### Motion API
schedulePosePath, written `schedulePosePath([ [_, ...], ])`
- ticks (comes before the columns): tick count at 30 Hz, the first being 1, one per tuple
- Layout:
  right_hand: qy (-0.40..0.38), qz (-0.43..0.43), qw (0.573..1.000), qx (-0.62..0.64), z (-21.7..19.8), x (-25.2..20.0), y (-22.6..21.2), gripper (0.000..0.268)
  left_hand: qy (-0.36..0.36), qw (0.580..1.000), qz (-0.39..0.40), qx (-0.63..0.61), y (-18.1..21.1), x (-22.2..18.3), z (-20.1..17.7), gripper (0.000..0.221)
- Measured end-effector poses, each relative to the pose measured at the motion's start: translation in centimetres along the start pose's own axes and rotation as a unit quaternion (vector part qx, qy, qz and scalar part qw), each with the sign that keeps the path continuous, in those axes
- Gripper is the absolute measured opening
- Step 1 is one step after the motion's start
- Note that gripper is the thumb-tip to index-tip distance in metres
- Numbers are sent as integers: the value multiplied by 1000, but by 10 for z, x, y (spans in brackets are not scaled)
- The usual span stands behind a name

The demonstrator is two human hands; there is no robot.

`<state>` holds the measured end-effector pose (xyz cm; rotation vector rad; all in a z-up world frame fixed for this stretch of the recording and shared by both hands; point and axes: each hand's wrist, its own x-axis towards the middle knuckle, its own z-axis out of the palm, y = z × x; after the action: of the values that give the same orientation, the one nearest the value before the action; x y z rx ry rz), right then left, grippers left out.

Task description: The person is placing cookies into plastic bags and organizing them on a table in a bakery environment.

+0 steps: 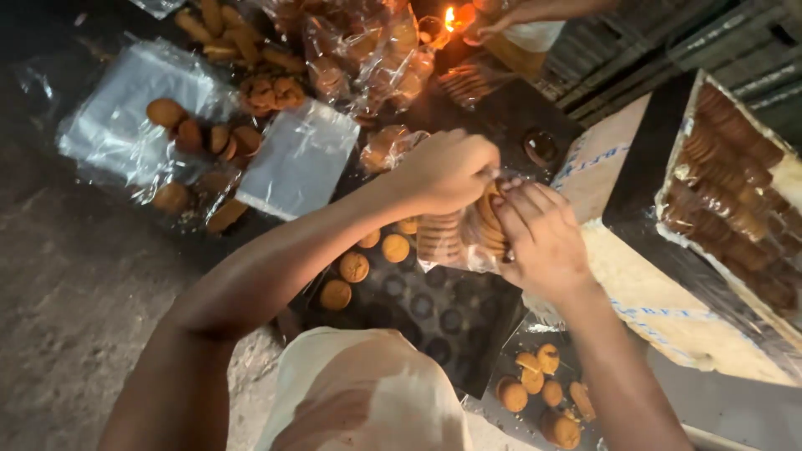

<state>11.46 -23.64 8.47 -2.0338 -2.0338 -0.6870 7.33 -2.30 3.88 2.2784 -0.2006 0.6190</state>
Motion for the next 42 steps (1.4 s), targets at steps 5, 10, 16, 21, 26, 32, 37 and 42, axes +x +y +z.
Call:
schedulePosePath([
  [5, -191, -41, 980, 42, -12, 16, 3, 67, -59, 995, -31, 71, 21, 8, 12, 13],
  [10, -414, 135, 899, 52, -26, 48, -1, 62, 11, 996, 69, 47, 33, 13, 43, 14],
  [16, -452, 221, 852, 147, -8, 54, 4, 37, -21, 995, 99, 1, 41, 32, 43, 14],
  [21, -452, 246, 811, 277, 4, 55, 7, 35, 69, 987, 142, 23, 27, 40, 55, 11],
  [26, -490, 259, 777, 300, 12, 52, 3, 38, 75, 991, 112, 26, 32, 36, 62, 8],
  [32, -470, 236, 743, 414, 9, 33, 22, 49, 82, 991, 101, 14, 39, 32, 57, 11],
  [37, -422, 215, 860, 189, -28, 18, 33, 45, 5, 995, 102, 9, 47, 26, 48, 14],
  [42, -292, 222, 906, 209, -76, -15, 23, 42, 9, 996, 91, 6, 52, 20, 48, 15],
])
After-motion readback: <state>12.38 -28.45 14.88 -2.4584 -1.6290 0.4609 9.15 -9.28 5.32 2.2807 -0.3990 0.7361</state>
